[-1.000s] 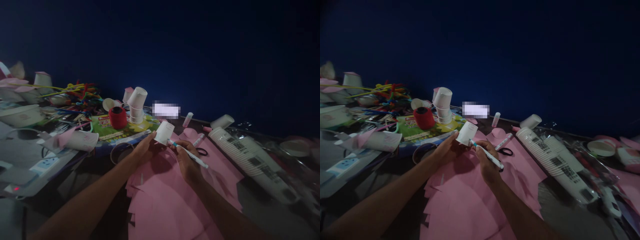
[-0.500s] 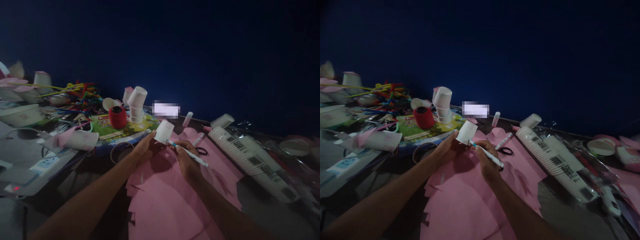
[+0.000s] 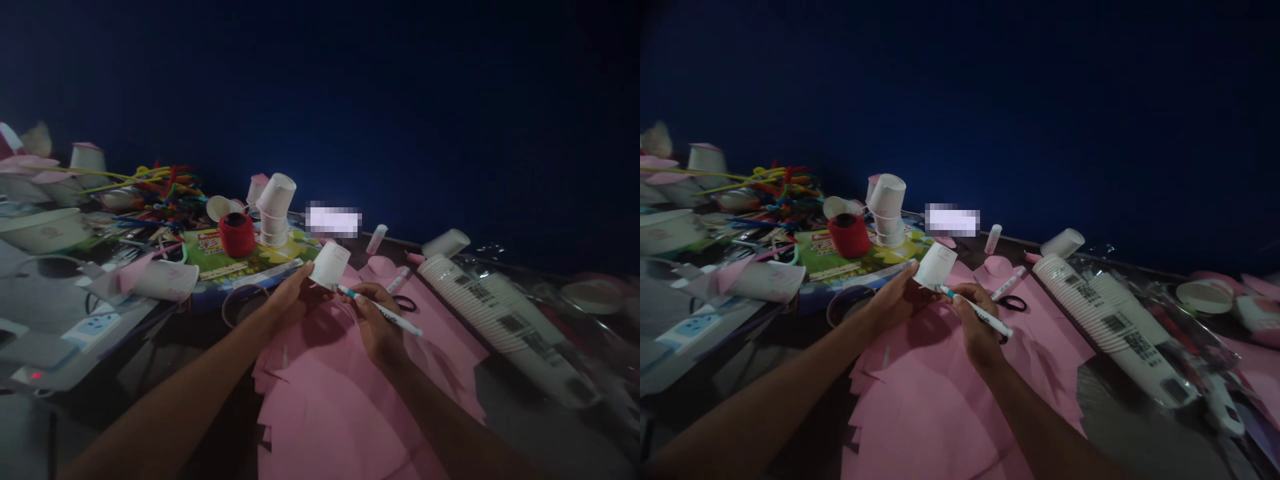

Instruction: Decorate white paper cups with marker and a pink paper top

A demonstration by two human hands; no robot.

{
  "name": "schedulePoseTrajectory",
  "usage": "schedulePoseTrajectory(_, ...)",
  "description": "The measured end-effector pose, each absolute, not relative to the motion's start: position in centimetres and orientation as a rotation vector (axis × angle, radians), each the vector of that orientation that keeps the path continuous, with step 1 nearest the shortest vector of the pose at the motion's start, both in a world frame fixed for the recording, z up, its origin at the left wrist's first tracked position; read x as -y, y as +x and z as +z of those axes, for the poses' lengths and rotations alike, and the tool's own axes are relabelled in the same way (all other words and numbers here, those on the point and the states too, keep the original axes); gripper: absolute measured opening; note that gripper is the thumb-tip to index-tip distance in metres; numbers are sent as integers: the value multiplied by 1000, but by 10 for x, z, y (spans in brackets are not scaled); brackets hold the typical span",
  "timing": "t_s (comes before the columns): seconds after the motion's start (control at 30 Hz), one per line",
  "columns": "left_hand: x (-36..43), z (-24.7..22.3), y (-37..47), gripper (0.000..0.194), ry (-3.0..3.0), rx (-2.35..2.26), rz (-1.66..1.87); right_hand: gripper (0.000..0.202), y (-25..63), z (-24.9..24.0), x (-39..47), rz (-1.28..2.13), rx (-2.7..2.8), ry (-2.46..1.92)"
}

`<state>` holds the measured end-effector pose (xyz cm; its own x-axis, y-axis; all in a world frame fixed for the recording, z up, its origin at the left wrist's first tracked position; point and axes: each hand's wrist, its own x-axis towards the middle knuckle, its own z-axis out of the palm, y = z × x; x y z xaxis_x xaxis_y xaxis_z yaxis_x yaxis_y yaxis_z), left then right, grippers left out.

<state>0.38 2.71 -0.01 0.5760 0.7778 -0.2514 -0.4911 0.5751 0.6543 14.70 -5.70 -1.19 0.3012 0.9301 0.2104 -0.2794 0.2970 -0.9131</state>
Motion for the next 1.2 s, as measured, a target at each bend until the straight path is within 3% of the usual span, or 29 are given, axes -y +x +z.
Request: schedulePoseTrajectory(1.2, -24, 7, 6, 40, 545, -605, 819, 6, 146, -14, 56, 992, 929, -900)
